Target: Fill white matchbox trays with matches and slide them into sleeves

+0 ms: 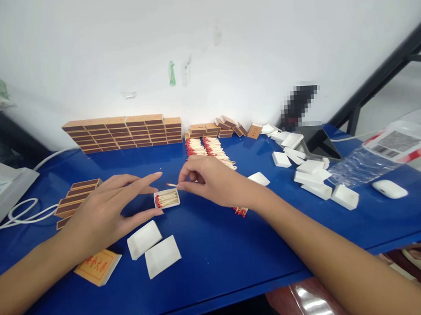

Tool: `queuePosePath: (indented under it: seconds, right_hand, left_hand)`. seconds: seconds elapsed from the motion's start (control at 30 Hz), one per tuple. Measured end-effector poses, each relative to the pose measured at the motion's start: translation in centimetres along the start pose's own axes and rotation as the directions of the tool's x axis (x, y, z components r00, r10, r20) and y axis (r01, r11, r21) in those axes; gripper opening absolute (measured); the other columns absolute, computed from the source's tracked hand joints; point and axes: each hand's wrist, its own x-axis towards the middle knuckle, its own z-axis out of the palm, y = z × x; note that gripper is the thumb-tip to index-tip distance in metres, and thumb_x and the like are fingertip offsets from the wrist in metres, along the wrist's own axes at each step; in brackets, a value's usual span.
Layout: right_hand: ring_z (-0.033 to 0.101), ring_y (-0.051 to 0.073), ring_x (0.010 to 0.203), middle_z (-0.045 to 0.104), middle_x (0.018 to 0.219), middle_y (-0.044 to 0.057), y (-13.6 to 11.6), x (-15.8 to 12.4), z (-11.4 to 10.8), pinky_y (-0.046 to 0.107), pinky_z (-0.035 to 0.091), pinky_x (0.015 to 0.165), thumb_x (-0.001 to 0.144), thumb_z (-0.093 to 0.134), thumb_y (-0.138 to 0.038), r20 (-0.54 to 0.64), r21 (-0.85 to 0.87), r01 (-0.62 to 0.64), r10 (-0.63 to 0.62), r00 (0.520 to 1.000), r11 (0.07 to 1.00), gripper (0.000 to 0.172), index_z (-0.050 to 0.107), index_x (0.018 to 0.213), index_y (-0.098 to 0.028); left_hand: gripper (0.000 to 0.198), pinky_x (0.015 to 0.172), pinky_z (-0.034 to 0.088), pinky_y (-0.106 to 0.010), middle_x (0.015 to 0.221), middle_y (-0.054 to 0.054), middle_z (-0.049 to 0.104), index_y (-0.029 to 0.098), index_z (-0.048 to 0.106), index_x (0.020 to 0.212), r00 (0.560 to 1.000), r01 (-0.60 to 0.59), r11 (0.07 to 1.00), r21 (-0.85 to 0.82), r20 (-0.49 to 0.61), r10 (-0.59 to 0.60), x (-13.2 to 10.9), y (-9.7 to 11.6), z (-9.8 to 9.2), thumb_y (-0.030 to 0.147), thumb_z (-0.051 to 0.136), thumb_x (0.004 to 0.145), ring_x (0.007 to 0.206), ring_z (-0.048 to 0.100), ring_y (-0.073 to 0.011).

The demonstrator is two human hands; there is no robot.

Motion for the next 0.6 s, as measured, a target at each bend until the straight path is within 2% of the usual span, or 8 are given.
queuePosePath:
  seconds: [0.13, 0.27, 0.47, 0.6]
  right_hand:
    - [0.052, 0.014, 0.072, 0.058, 0.081, 0.0, -1.2, 0.2, 2.0, 0.028, 0.041, 0.065, 0.1, 0.068, -0.031, -0.011, 0.119, 0.011, -0.01, 1.0, 0.993, 0.015, 0.071, 0.091, -0.02]
    - [0.053, 0.013, 0.073, 0.057, 0.084, 0.0, -1.2, 0.3, 2.9, 0.028, 0.041, 0.066, 0.101, 0.064, -0.025, -0.004, 0.052, 0.028, -0.028, 1.0, 0.998, 0.012, 0.07, 0.093, -0.019]
    - [0.055, 0.015, 0.08, 0.058, 0.091, 0.002, -0.8, 0.1, 2.4, 0.029, 0.043, 0.07, 0.102, 0.064, -0.023, -0.013, -0.055, 0.065, -0.065, 0.998, 0.996, 0.009, 0.069, 0.096, -0.019]
    - [0.057, 0.015, 0.081, 0.057, 0.094, 0.002, -1.0, 0.0, 2.4, 0.029, 0.044, 0.072, 0.101, 0.063, -0.02, 0.025, -0.132, 0.094, -0.091, 0.996, 0.987, 0.008, 0.069, 0.097, -0.018]
  left_hand:
    - [0.065, 0.093, 0.056, -0.04, 0.11, -0.009, 0.076, 0.018, 0.052, 0.153, 1.0, 0.009, 1.0, -0.015, 0.002, -0.009, -0.1, 0.3, 0.0, 0.049, 0.071, 0.099, 0.104, 0.07, -0.0266]
    - [0.064, 0.094, 0.056, -0.04, 0.111, -0.008, 0.076, 0.018, 0.051, 0.154, 1.0, 0.008, 1.0, -0.029, 0.006, -0.007, -0.1, 0.4, -0.1, 0.049, 0.069, 0.1, 0.105, 0.07, -0.0263]
    - [0.068, 0.094, 0.056, -0.04, 0.111, -0.007, 0.077, 0.019, 0.049, 0.156, 1.0, 0.011, 0.999, -0.034, 0.012, -0.01, 0.1, 0.3, 0.1, 0.049, 0.071, 0.099, 0.105, 0.069, -0.0262]
    - [0.067, 0.093, 0.057, -0.041, 0.109, -0.008, 0.077, 0.019, 0.049, 0.155, 1.0, 0.011, 0.999, -0.033, 0.009, -0.011, 0.1, 0.2, 0.2, 0.05, 0.069, 0.1, 0.104, 0.07, -0.0269]
